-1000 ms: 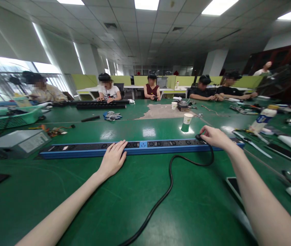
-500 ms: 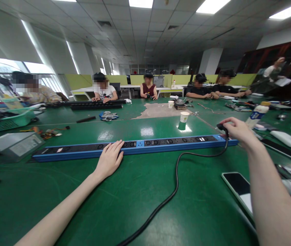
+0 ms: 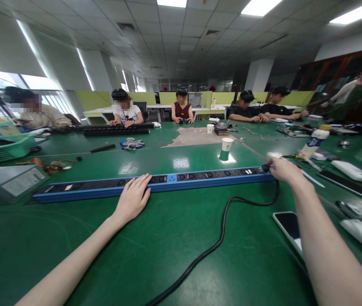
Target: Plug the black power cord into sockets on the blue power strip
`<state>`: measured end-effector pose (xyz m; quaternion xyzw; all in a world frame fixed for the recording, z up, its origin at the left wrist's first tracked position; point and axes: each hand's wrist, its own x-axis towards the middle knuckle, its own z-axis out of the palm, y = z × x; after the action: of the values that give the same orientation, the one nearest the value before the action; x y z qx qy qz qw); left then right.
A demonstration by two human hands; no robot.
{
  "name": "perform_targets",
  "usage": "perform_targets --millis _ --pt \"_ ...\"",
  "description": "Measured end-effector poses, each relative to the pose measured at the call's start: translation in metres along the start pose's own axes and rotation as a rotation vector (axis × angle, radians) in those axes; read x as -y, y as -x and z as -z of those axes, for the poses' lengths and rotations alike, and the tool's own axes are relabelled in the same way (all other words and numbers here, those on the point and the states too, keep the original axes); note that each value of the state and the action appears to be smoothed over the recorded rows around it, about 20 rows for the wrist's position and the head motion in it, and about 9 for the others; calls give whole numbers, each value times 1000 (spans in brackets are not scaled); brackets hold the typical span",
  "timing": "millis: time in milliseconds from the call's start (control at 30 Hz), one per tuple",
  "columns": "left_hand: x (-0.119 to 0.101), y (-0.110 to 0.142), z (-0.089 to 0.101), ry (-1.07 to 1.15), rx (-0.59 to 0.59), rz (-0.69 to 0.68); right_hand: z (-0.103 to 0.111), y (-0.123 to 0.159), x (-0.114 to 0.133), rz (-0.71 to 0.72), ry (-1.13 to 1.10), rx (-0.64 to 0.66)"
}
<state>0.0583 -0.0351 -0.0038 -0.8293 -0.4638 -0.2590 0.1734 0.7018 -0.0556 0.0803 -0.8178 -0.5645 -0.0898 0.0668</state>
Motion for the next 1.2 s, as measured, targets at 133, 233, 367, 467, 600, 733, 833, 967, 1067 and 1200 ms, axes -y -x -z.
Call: perform_targets --millis 133,233,367,467,600,733,833,967,1067,1200 --pt "1 0 0 -1 6 6 0 -3 6 -48 25 68" --pt "0 0 0 4 3 6 1 -4 -4 -69 -19 58" --pt "0 0 0 6 4 9 6 -2 -10 -75 -20 48" --pt "0 0 0 10 2 13 7 3 6 -44 24 22" --pt "0 0 0 14 3 10 10 12 38 20 70 -54" --pt "0 1 1 6 7 11 14 16 52 16 62 -27" --pt "0 1 1 10 6 9 15 14 41 -29 52 -26" --pt "1 1 1 18 2 8 12 7 23 -28 36 36" --pt "0 2 2 19 2 11 10 5 23 -28 46 43" --pt "0 2 2 12 5 11 9 8 35 -76 17 18"
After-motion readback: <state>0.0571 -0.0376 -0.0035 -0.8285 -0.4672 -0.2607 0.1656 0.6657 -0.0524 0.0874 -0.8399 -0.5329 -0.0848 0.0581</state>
